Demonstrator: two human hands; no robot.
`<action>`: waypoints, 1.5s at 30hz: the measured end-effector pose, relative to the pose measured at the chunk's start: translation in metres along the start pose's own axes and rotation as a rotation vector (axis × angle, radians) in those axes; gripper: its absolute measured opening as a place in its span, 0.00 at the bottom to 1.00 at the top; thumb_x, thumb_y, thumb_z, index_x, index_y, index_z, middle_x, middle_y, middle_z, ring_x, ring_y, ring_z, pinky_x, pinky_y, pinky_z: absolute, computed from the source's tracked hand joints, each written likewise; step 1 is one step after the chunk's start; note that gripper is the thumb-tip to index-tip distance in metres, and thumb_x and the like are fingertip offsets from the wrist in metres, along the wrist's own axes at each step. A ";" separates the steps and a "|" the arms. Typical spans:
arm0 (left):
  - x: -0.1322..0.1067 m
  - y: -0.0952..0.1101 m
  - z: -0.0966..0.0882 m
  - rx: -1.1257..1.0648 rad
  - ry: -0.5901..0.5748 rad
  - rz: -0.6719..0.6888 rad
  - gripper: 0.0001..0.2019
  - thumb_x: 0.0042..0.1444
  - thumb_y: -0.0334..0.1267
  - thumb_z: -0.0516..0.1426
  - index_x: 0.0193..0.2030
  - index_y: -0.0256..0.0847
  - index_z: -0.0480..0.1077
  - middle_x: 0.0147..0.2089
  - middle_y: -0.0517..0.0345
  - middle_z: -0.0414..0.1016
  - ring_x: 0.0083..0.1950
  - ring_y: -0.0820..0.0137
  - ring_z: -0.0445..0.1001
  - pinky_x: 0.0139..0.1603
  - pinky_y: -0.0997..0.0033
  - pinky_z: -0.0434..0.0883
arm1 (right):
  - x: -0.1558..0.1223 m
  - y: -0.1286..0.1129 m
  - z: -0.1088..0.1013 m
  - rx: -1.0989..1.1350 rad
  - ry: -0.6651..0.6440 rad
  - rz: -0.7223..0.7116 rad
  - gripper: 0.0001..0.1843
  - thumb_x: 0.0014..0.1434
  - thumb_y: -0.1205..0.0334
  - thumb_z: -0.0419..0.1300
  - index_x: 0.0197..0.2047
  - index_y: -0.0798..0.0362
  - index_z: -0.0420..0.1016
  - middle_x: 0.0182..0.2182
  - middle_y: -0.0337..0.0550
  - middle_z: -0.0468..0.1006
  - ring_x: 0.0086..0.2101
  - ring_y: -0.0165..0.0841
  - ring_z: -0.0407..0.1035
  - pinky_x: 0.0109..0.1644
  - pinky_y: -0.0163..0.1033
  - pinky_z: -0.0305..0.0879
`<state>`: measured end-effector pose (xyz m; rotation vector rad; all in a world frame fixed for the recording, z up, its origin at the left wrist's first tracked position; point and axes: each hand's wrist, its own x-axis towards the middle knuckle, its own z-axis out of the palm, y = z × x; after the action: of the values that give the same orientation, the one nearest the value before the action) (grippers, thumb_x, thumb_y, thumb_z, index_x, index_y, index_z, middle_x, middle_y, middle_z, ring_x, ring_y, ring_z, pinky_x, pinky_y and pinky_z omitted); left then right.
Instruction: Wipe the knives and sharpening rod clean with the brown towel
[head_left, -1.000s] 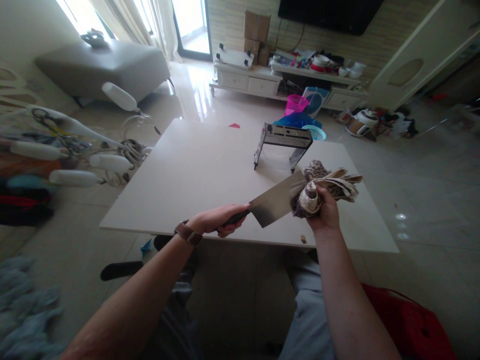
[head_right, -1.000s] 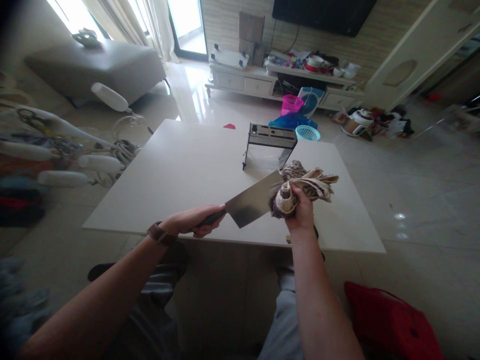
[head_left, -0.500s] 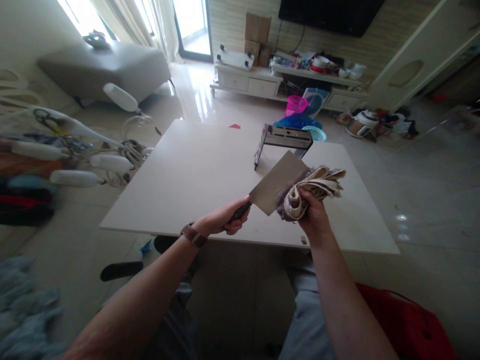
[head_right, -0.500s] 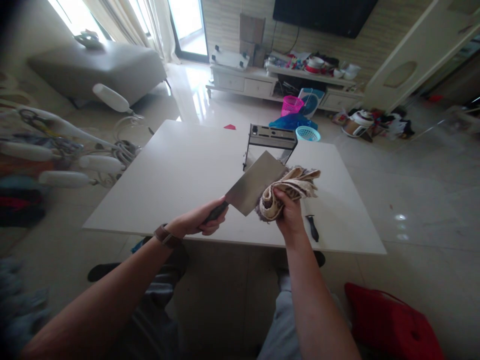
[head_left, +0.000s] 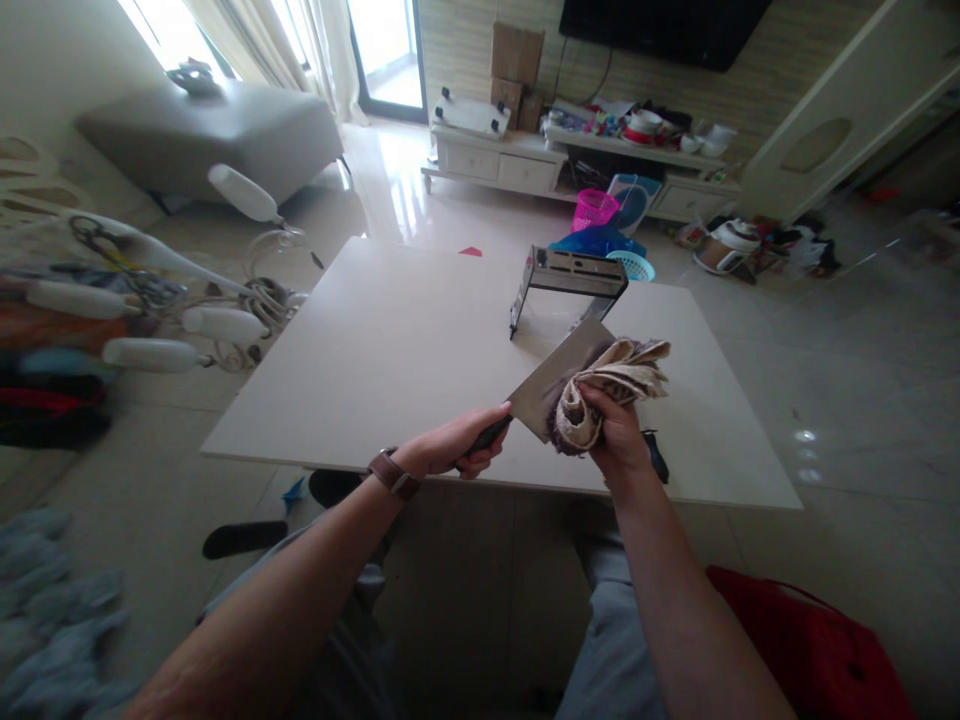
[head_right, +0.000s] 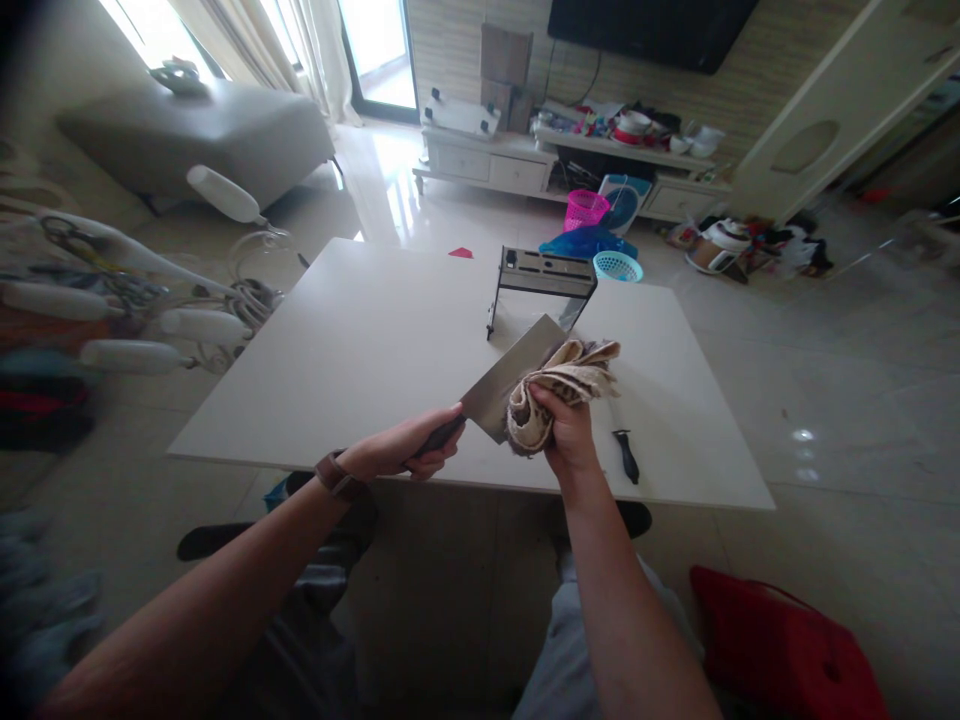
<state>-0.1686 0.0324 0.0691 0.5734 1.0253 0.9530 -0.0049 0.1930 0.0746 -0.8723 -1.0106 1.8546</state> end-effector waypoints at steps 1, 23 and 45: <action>0.000 0.000 0.000 0.004 -0.003 -0.007 0.27 0.66 0.65 0.47 0.30 0.43 0.59 0.16 0.69 0.51 0.16 0.77 0.48 0.17 0.78 0.52 | 0.000 0.001 0.000 0.000 0.016 -0.006 0.17 0.39 0.66 0.77 0.35 0.52 0.81 0.31 0.34 0.85 0.30 0.30 0.78 0.37 0.35 0.78; -0.009 0.003 -0.010 0.121 -0.083 -0.106 0.28 0.64 0.66 0.49 0.29 0.42 0.61 0.16 0.68 0.54 0.16 0.77 0.51 0.17 0.76 0.52 | 0.017 -0.018 -0.020 0.076 0.207 -0.115 0.15 0.41 0.70 0.73 0.34 0.54 0.80 0.30 0.34 0.84 0.28 0.29 0.77 0.35 0.33 0.79; -0.013 0.005 -0.011 0.145 -0.004 -0.065 0.28 0.63 0.66 0.50 0.28 0.42 0.62 0.16 0.67 0.54 0.16 0.78 0.50 0.17 0.77 0.51 | 0.023 -0.015 -0.023 0.181 0.209 -0.112 0.16 0.45 0.66 0.74 0.39 0.53 0.80 0.34 0.34 0.84 0.33 0.28 0.77 0.40 0.33 0.77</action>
<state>-0.1824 0.0230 0.0742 0.6573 1.1094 0.8246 0.0101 0.2254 0.0740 -0.8618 -0.7352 1.6919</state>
